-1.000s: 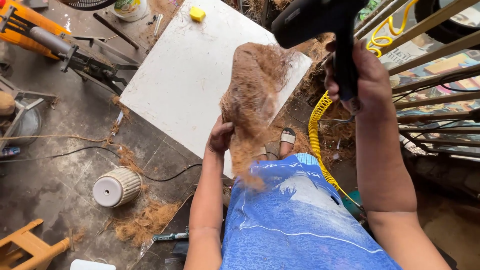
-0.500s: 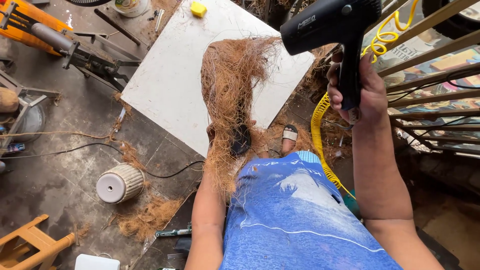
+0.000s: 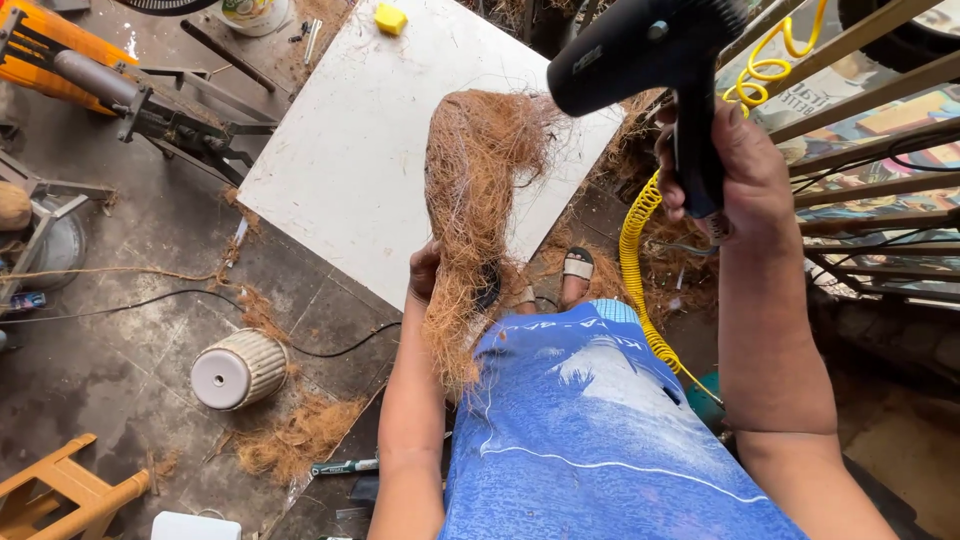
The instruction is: The person uses a spray gun to apply liquid to a coconut husk, then uses a hair dryer to dry it. They then sit on the floor and manually compress and shape the husk with both hands.
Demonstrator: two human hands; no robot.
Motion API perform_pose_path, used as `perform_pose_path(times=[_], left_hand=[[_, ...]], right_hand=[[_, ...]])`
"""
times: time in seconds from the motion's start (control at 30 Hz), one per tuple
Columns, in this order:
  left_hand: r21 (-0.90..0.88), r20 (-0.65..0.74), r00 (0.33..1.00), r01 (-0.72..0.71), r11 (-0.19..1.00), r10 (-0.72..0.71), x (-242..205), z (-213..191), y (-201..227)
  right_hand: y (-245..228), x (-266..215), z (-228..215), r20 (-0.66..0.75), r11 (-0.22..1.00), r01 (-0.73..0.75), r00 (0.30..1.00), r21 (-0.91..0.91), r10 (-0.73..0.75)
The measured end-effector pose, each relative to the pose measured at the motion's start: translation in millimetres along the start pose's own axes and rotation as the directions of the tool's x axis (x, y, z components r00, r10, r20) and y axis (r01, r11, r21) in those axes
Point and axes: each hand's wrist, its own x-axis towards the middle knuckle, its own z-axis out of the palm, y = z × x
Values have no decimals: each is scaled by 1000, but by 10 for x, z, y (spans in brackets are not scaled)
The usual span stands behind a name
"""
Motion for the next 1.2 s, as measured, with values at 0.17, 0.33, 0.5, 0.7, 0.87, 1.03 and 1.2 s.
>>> perform_pose_path(times=[0.17,0.33,0.5,0.7,0.87,1.03,1.2], left_hand=[[-34,-7,1000,-6,999,5,-94,-78,39],[-71,-1,1000,9,997,-9,-136,-134,67],[-106,-1,1000,10,994,-10,-128,288,162],[-144,5,1000,19,989,-19,-398,562,269],[-178,73,994,92,980,-80,-223,640,279],[-194,228,952,248,949,-202,413,721,193],[-191,373,881,381,904,-292,1057,869,1]], right_hand=[[-26,0,9,-52,988,46,997,-149,-54],[-66,-27,123,-74,953,84,991,-292,-109],[1,35,97,101,956,57,994,-286,-29],[-31,-6,239,31,961,126,992,-247,-122],[126,1,-152,-82,950,301,952,78,-295],[-129,-128,-459,-189,860,478,875,181,-446],[-626,-190,-952,-283,731,495,869,469,-406]])
